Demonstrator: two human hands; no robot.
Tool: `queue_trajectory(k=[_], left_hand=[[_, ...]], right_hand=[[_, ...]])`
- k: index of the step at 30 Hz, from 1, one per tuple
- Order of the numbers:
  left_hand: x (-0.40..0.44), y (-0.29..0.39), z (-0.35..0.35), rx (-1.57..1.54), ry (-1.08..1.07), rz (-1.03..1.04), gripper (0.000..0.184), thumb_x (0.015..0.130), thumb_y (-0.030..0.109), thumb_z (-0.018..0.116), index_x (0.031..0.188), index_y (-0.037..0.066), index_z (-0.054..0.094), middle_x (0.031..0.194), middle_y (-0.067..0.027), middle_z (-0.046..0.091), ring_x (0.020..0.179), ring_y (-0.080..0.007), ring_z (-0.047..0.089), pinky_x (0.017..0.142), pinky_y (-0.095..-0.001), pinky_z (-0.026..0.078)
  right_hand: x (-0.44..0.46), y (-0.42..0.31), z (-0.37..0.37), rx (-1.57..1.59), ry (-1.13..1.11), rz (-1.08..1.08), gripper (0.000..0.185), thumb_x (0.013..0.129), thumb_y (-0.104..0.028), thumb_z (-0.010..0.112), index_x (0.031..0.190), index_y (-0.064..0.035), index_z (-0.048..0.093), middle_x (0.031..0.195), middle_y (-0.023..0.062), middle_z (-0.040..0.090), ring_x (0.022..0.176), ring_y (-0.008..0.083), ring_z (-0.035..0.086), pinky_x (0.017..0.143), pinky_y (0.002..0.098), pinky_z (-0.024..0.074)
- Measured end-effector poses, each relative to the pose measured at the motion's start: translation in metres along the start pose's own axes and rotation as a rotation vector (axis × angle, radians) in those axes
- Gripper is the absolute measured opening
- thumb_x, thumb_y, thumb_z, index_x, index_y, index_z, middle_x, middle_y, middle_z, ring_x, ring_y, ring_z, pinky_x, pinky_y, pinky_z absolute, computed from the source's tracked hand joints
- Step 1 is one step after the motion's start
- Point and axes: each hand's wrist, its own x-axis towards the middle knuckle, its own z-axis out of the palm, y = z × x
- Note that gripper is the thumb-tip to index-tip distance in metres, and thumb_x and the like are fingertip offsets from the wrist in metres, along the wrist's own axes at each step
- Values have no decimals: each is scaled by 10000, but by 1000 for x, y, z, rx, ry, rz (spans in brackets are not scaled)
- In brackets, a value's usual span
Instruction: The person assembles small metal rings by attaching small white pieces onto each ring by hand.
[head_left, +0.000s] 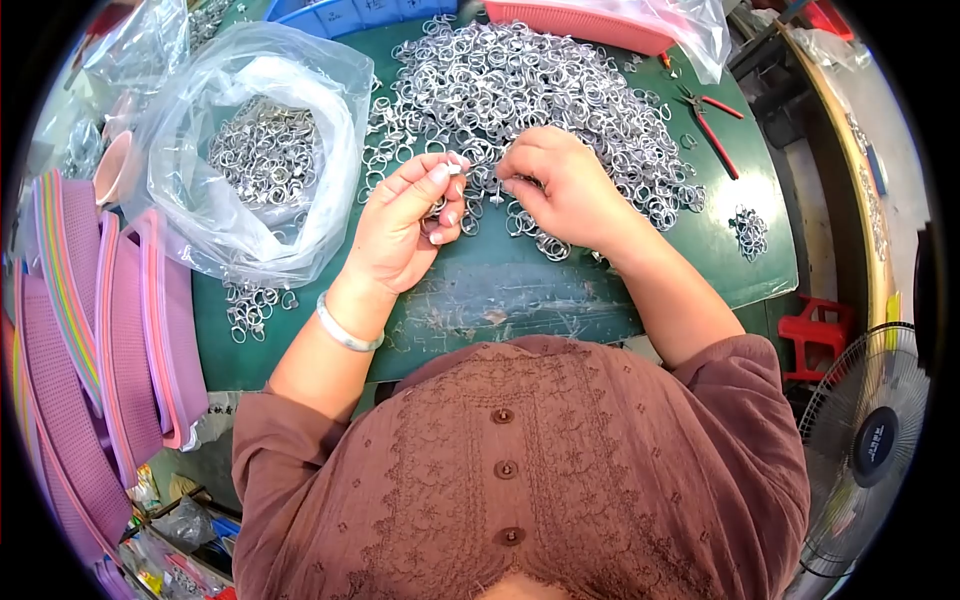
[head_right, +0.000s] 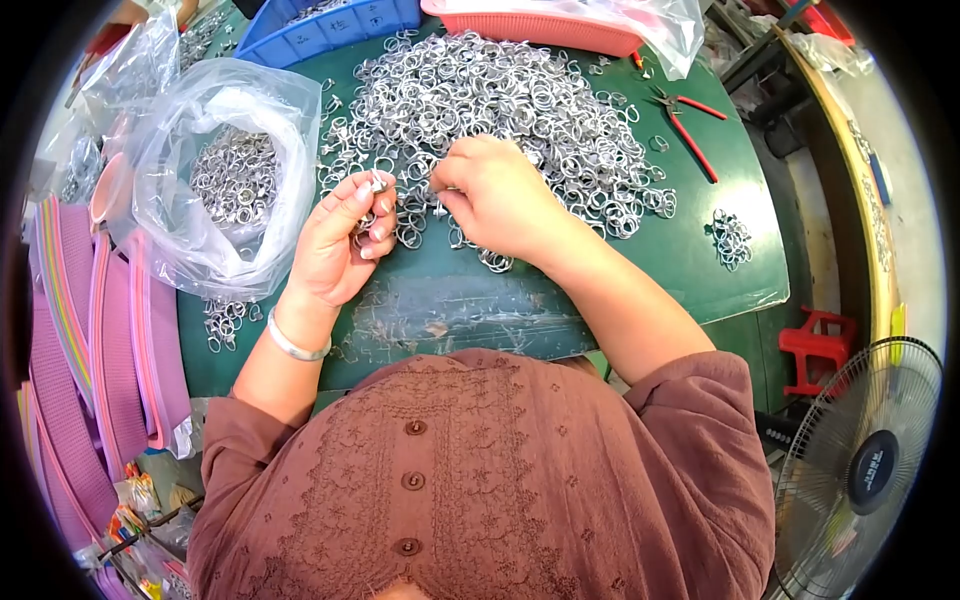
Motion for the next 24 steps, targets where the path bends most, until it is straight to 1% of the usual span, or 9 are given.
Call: queue_trajectory(k=[1,2,3,9,13,16,18,19,24], left_hand=[[0,3,3,-10,17,-9,205,898,145,474,1060,27,518,776,-18,484,624,-73,436,472,-161,323],[-1,4,4,-21,35,-18,208,897,143,469,1064,26,512,773,-22,482,622,-76,436,472,-163,326],[1,4,-3,-27,7,-19,228,888,163,458,1063,22,497,815,-62,518,649,-105,475,483,-177,365],[1,3,-8,-121,-4,-25,248,881,224,460,985,10,530,919,-125,576,717,-169,544,525,-231,440],[0,1,-6,-6,80,-17,221,883,227,480,890,20,557,809,-75,557,657,-140,516,496,-221,404],[-1,0,-2,106,152,-27,192,875,224,518,845,42,569,701,-22,532,574,-101,486,454,-195,360],[-2,1,-1,155,170,-58,150,852,209,576,829,62,583,634,15,524,508,-71,471,429,-180,342],[-2,1,6,246,214,-47,195,894,236,502,837,57,555,607,18,467,493,-57,418,399,-160,274],[-5,7,10,260,110,-130,176,887,213,518,855,45,558,599,12,463,470,-57,407,390,-166,265]], right_hand=[[-1,1,1,-28,-47,2,88,699,-76,601,784,-72,624,761,69,525,796,253,522,704,375,395],[-1,-1,1,-52,-57,-9,90,699,-76,595,784,-75,625,774,68,526,809,251,519,718,370,390],[-2,-3,0,-76,-66,-19,92,699,-77,589,783,-78,627,787,66,526,823,248,515,731,365,384],[0,-10,0,-213,-162,-94,125,688,-94,547,783,-83,628,823,69,517,856,240,494,776,348,364],[-1,-5,1,-167,-166,-103,121,686,-80,558,788,-77,622,831,79,518,831,257,504,759,354,385],[0,-10,-3,79,-117,-71,116,688,-48,580,798,-65,611,865,94,538,810,285,527,705,358,428],[1,-14,-5,154,-28,-144,107,694,-20,603,798,-43,596,869,93,554,781,274,550,643,345,452],[2,-16,-6,191,18,-180,107,697,-6,614,798,-32,588,871,93,562,766,268,562,612,338,464],[1,-22,-12,115,37,-283,195,675,23,590,858,-43,598,931,128,559,826,299,558,679,354,474]])
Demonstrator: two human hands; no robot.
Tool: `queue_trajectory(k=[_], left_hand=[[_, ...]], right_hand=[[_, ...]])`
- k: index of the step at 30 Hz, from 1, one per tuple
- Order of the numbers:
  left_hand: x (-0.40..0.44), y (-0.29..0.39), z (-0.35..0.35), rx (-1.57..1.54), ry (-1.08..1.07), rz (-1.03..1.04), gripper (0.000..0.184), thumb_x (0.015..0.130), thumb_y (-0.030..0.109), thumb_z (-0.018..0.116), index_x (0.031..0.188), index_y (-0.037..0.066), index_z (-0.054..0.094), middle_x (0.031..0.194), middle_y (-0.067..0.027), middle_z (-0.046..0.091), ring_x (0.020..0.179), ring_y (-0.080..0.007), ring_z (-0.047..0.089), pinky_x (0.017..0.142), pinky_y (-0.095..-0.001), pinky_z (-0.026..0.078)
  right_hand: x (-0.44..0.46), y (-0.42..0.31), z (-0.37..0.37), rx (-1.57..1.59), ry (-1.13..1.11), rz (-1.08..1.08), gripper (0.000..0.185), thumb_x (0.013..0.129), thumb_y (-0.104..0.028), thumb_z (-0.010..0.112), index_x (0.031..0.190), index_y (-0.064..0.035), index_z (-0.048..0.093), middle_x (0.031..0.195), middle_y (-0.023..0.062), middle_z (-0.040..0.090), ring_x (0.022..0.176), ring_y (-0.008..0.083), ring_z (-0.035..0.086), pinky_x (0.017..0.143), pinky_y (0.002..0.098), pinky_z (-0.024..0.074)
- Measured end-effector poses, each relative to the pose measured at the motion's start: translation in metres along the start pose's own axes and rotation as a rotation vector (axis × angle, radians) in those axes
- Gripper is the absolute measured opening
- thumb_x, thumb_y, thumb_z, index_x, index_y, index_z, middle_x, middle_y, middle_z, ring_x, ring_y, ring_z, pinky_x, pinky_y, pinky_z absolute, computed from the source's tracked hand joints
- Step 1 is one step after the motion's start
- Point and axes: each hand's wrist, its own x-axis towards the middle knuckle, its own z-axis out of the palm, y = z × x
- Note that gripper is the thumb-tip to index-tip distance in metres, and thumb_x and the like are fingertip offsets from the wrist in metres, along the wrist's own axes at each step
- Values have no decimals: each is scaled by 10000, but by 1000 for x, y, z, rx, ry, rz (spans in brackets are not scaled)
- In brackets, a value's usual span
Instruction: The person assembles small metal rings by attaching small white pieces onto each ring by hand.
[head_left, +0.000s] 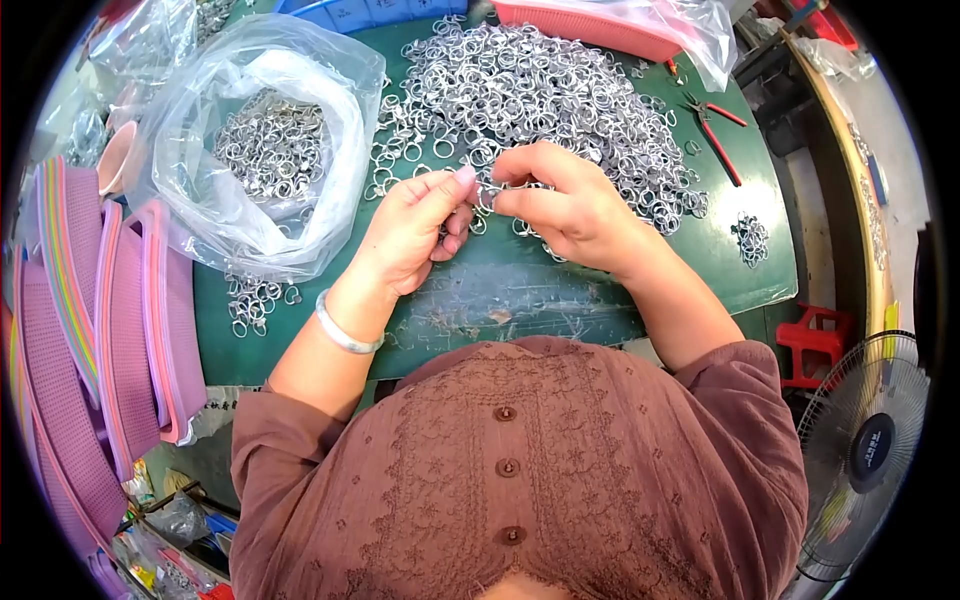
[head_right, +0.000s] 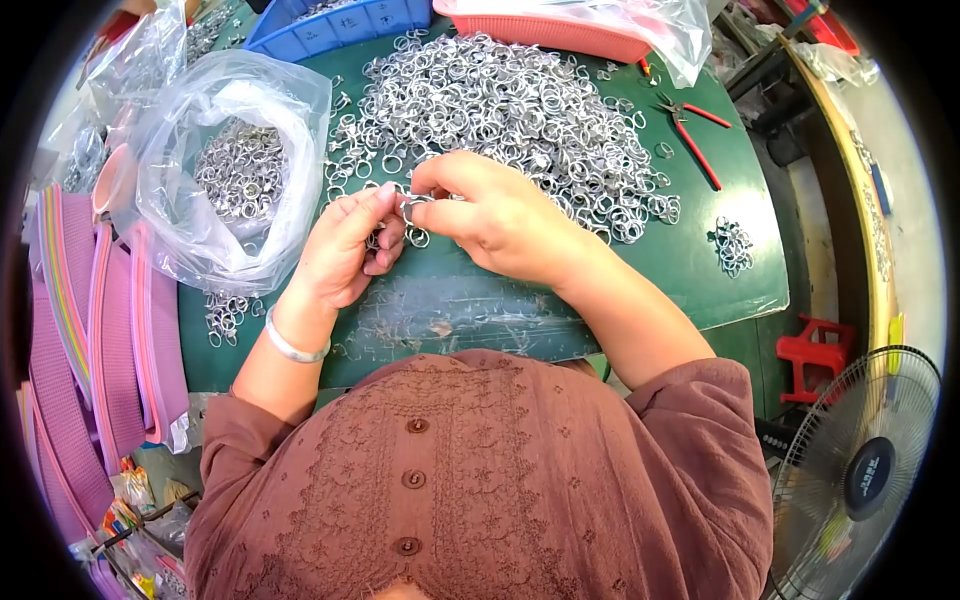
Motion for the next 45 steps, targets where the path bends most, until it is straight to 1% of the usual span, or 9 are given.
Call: queue_trajectory(k=[7,13,19,31,34,35,38,41,45], left_hand=[[1,-2,-3,-43,-65,-24,140,877,176,531,866,39,558,605,3,459,487,-60,411,398,-172,256],[1,-5,-2,-68,-82,8,144,869,183,550,881,39,556,616,4,451,511,-62,409,411,-170,257],[-1,-5,-1,-154,-120,-24,170,877,205,537,882,36,557,619,0,466,514,-67,424,410,-165,271],[0,-6,-2,-95,-54,85,135,869,187,540,813,67,521,662,-3,486,550,-74,450,439,-172,310],[3,-5,-7,-233,-6,122,107,862,160,533,801,80,497,708,-9,490,589,-83,459,459,-176,323],[3,-4,-7,-272,18,115,84,856,140,524,805,84,488,749,-24,504,613,-104,470,478,-192,356],[5,-3,-8,-353,51,122,53,835,110,528,819,60,530,762,-53,558,627,-125,519,489,-216,396],[5,-3,-11,-359,71,100,67,843,139,543,819,80,523,856,-92,584,687,-159,550,524,-227,441],[6,-6,-16,-368,30,106,65,838,141,555,822,81,535,872,-109,597,711,-168,567,531,-229,452]], right_hand=[[0,-1,-1,-26,10,-31,195,677,17,605,864,-35,593,926,121,560,818,287,564,675,339,478],[0,-1,6,161,33,144,141,695,-13,638,819,-26,574,857,88,571,799,263,567,660,332,477],[-5,2,17,364,102,319,114,707,23,632,798,-20,578,795,75,600,730,210,600,639,287,481],[-5,6,16,394,134,366,91,736,8,618,821,-19,600,806,78,609,719,181,604,631,268,479],[-5,13,12,232,142,398,80,753,-5,598,832,-18,603,806,88,602,705,206,603,614,278,479],[-6,15,14,154,148,370,74,748,-32,592,821,-29,606,782,84,579,718,242,580,637,319,470],[-7,21,14,-99,-7,244,83,719,-62,610,801,-53,614,793,68,552,784,257,541,715,361,432],[-7,18,19,-171,-67,233,88,695,-95,623,780,-69,616,819,55,532,838,249,504,773,371,381],[-3,15,23,-247,-95,269,69,692,-116,628,738,-70,608,826,52,521,847,240,493,783,366,364]])
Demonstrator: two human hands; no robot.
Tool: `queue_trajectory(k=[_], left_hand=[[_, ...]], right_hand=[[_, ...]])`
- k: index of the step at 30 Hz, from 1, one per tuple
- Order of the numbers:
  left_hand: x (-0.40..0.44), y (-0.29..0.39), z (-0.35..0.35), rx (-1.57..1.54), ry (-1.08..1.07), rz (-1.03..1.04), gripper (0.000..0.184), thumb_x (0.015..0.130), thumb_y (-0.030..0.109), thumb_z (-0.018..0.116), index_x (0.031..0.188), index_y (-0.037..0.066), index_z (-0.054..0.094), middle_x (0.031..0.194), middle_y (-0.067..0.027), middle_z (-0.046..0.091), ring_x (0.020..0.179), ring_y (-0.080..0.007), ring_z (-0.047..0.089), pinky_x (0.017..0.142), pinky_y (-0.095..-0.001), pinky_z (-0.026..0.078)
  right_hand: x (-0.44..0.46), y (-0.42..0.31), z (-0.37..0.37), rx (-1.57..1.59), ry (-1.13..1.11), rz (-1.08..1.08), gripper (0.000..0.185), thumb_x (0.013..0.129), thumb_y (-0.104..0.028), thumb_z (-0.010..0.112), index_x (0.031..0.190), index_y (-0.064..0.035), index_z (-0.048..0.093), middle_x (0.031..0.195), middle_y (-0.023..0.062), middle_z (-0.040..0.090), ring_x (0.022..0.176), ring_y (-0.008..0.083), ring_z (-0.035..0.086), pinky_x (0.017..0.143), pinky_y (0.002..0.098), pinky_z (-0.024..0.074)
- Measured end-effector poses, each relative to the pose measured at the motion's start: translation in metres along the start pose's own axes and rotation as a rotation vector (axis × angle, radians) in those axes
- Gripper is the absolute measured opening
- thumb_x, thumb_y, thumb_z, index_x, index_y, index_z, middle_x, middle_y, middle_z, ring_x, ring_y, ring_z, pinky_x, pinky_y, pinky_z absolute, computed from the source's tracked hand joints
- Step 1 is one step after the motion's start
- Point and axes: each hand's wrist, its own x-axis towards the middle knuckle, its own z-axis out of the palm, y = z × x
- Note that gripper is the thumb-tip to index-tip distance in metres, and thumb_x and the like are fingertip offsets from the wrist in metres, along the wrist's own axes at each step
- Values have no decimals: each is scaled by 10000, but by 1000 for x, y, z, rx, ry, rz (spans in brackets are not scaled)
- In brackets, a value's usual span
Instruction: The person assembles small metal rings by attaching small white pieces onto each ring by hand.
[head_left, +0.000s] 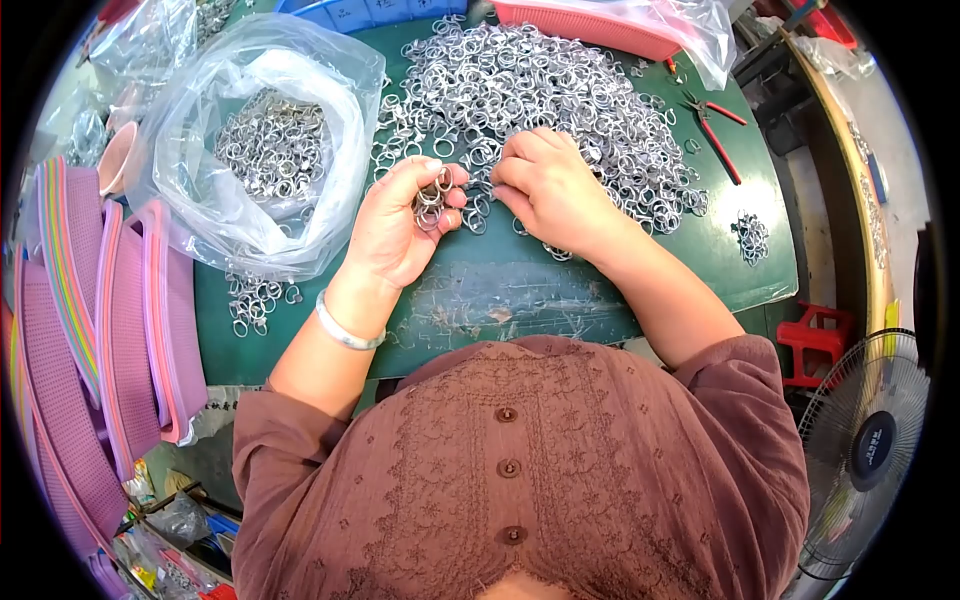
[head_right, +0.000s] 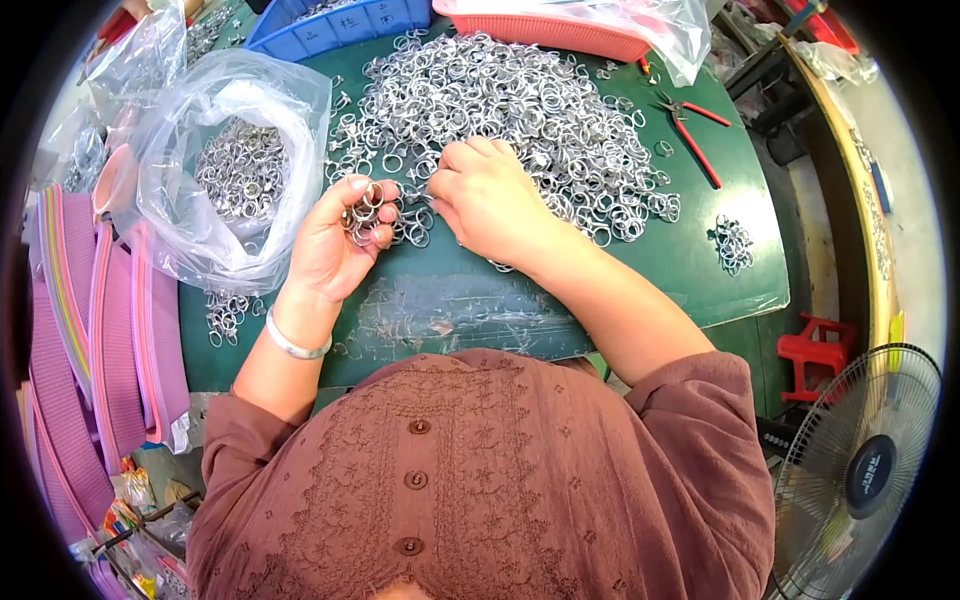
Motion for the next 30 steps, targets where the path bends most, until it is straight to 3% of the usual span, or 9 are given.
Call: queue_trajectory(k=[5,8,11,16,22,30], left_hand=[[-1,1,2,-12,10,-10,75,835,148,563,813,84,531,860,-104,595,705,-165,563,539,-230,453],[1,0,-1,-21,4,1,80,843,152,540,848,72,544,863,-107,595,709,-167,563,540,-232,453],[0,2,3,-12,20,-1,131,852,152,507,915,47,553,873,-102,591,711,-167,564,540,-242,453],[-3,0,10,117,46,1,186,856,149,482,965,15,552,875,-84,584,707,-164,567,539,-250,450],[-10,-9,24,283,-20,-2,98,842,105,572,933,66,577,775,-8,577,599,-57,488,475,-163,351],[-9,-14,22,318,-15,65,76,856,120,563,895,58,583,733,-8,568,576,-51,468,465,-166,333]], right_hand=[[0,-1,8,-63,-5,16,69,690,-132,627,686,-72,593,790,53,505,824,239,490,778,366,362],[1,3,6,54,32,51,45,686,-101,616,691,-61,599,786,65,527,816,251,506,754,372,387],[3,6,0,302,104,148,37,695,-74,601,703,-39,605,791,89,553,801,275,527,723,379,418],[3,2,-12,761,69,498,122,788,-126,617,783,-4,616,775,20,566,643,82,505,608,213,409],[3,-7,-11,1437,83,727,102,798,-113,607,804,-11,605,692,24,578,617,82,494,579,205,403],[3,-14,-11,1474,-19,860,101,797,-107,578,771,-10,593,693,36,577,570,91,492,521,211,404]])
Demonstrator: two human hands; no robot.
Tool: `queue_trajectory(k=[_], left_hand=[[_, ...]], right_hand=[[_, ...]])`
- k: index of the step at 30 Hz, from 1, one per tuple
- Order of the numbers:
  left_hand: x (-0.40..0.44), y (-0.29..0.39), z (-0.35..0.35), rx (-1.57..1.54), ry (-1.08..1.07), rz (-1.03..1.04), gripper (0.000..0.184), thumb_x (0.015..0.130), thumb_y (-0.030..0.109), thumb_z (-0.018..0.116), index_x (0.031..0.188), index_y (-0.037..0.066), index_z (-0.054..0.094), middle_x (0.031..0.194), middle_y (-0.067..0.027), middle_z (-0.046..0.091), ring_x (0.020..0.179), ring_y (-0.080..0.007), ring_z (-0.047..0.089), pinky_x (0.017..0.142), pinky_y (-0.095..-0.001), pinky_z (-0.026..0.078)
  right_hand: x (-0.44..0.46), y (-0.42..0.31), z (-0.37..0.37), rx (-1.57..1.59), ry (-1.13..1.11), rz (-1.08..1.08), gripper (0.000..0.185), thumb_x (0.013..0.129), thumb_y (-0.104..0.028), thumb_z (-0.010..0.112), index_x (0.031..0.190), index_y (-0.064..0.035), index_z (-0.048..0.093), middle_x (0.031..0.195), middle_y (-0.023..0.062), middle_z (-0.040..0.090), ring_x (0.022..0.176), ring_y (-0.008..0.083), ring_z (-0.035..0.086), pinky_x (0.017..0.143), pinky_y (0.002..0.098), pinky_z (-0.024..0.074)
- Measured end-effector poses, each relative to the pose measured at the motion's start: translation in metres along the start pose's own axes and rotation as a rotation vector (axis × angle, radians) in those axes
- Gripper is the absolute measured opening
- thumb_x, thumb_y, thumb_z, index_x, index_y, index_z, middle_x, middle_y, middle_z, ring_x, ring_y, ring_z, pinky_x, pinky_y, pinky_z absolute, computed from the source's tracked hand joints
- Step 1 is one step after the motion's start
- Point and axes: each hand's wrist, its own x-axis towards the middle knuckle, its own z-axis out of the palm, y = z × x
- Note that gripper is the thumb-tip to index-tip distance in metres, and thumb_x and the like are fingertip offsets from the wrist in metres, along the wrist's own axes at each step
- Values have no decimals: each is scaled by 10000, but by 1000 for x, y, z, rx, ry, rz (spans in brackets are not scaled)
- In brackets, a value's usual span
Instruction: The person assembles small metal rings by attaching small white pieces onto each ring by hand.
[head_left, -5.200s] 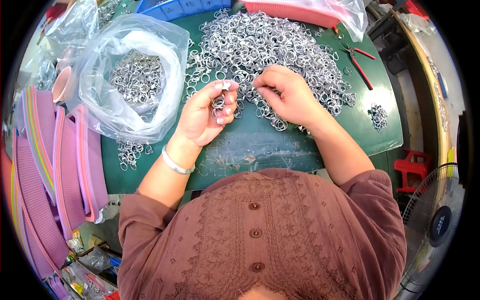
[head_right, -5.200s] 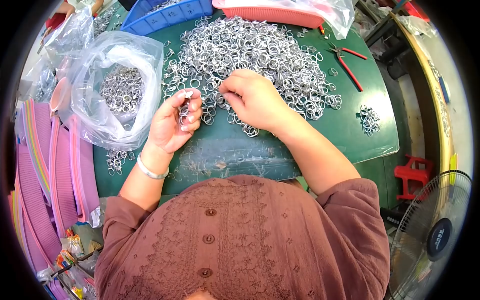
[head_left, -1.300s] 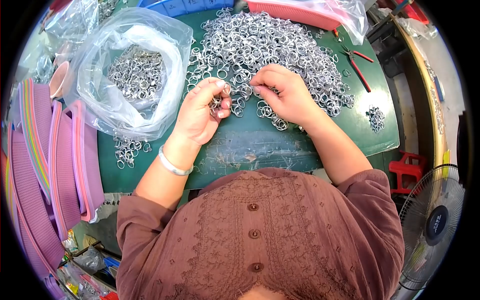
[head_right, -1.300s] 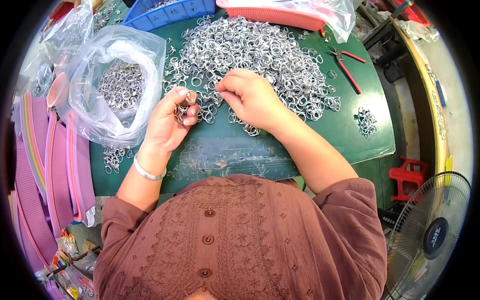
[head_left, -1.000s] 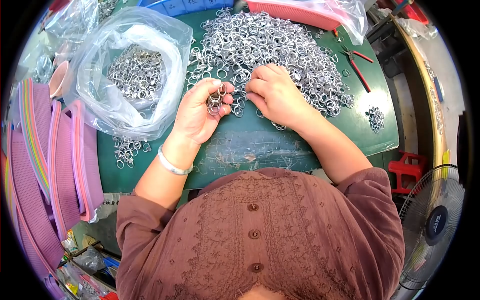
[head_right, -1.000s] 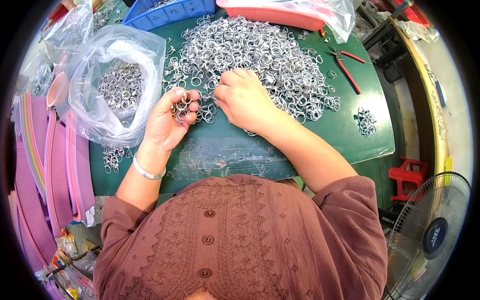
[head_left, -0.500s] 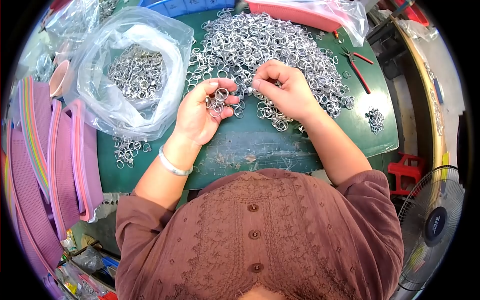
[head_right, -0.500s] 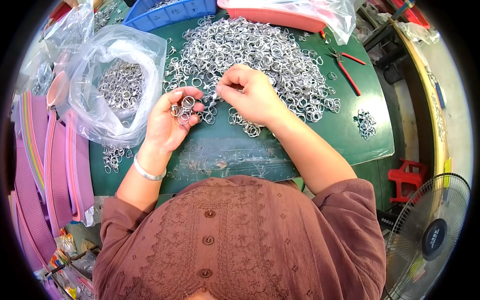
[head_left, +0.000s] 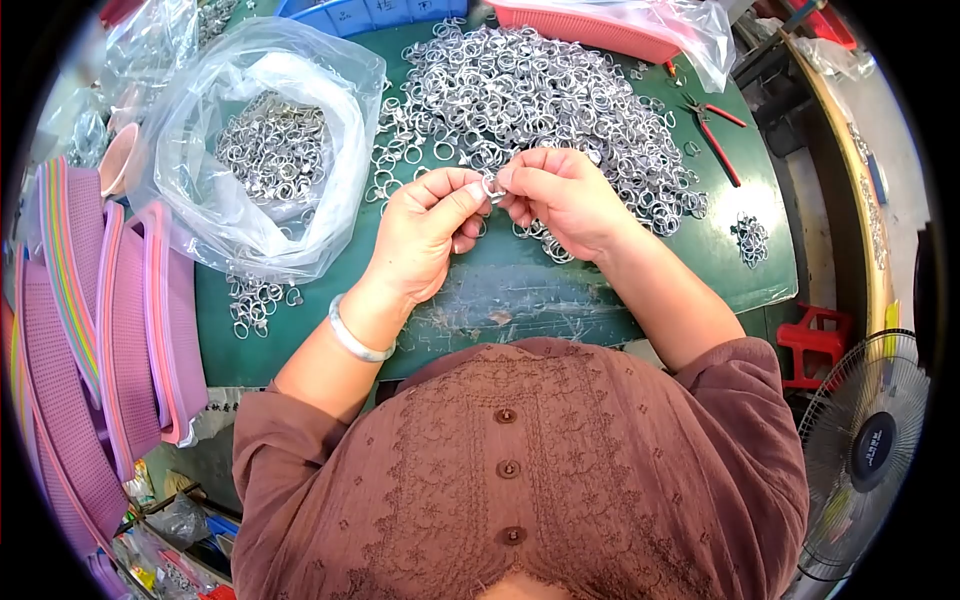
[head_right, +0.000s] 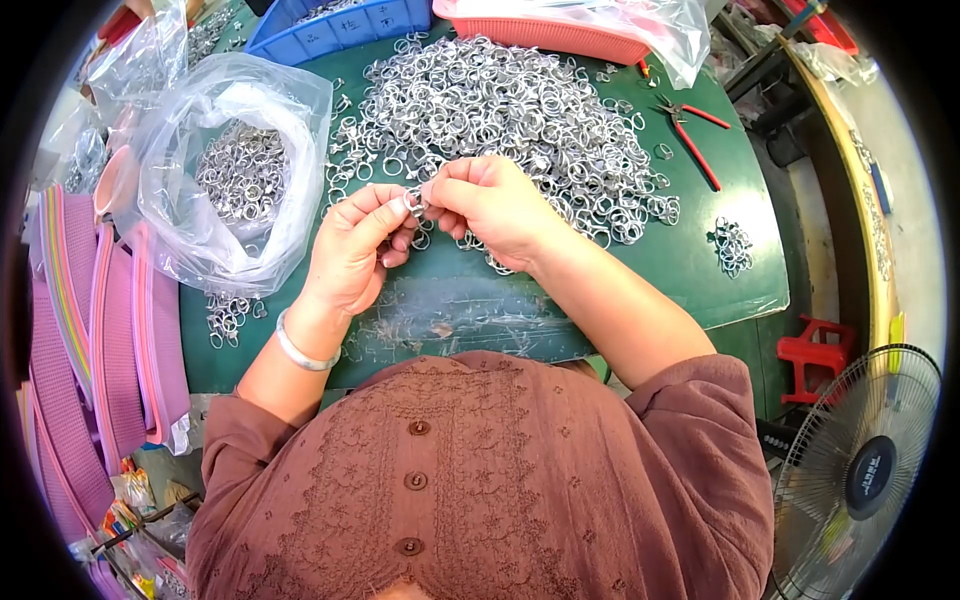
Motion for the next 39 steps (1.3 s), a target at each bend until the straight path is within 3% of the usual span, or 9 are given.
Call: queue_trajectory(k=[7,19,22,26,29,39], left_hand=[[-3,-3,7,131,12,41,82,829,85,592,905,54,589,732,3,563,567,-42,463,461,-164,336],[-3,-1,9,77,41,32,68,830,99,595,885,60,589,719,13,567,569,-40,467,466,-161,332],[-3,-2,10,71,65,18,67,833,104,596,883,61,587,714,11,566,567,-44,463,469,-164,332],[-2,-5,8,86,90,45,82,846,117,582,902,58,587,728,3,563,573,-51,462,475,-166,333],[0,-3,3,-15,25,31,117,864,127,556,948,52,586,751,-3,558,586,-56,461,480,-169,333],[4,-1,-4,-49,-62,19,174,876,129,534,1019,41,577,779,4,534,609,-51,442,492,-170,329]], right_hand=[[1,1,-2,134,32,51,126,801,-107,553,724,-8,562,642,58,554,532,114,502,457,233,402],[3,4,-3,70,21,77,132,807,-126,549,747,-8,560,639,53,565,508,108,503,452,229,410],[0,5,5,-110,158,-62,157,815,-141,559,731,-9,567,637,25,558,501,87,474,463,221,399],[-3,13,5,-594,240,-465,165,816,-144,577,732,-2,582,618,24,520,524,73,430,471,231,366],[3,16,-2,-657,171,-669,144,819,-135,585,760,-3,588,624,29,512,544,74,444,479,236,371],[4,8,-11,-651,219,-648,151,827,-144,598,773,-3,583,641,24,525,538,64,438,484,231,373]])
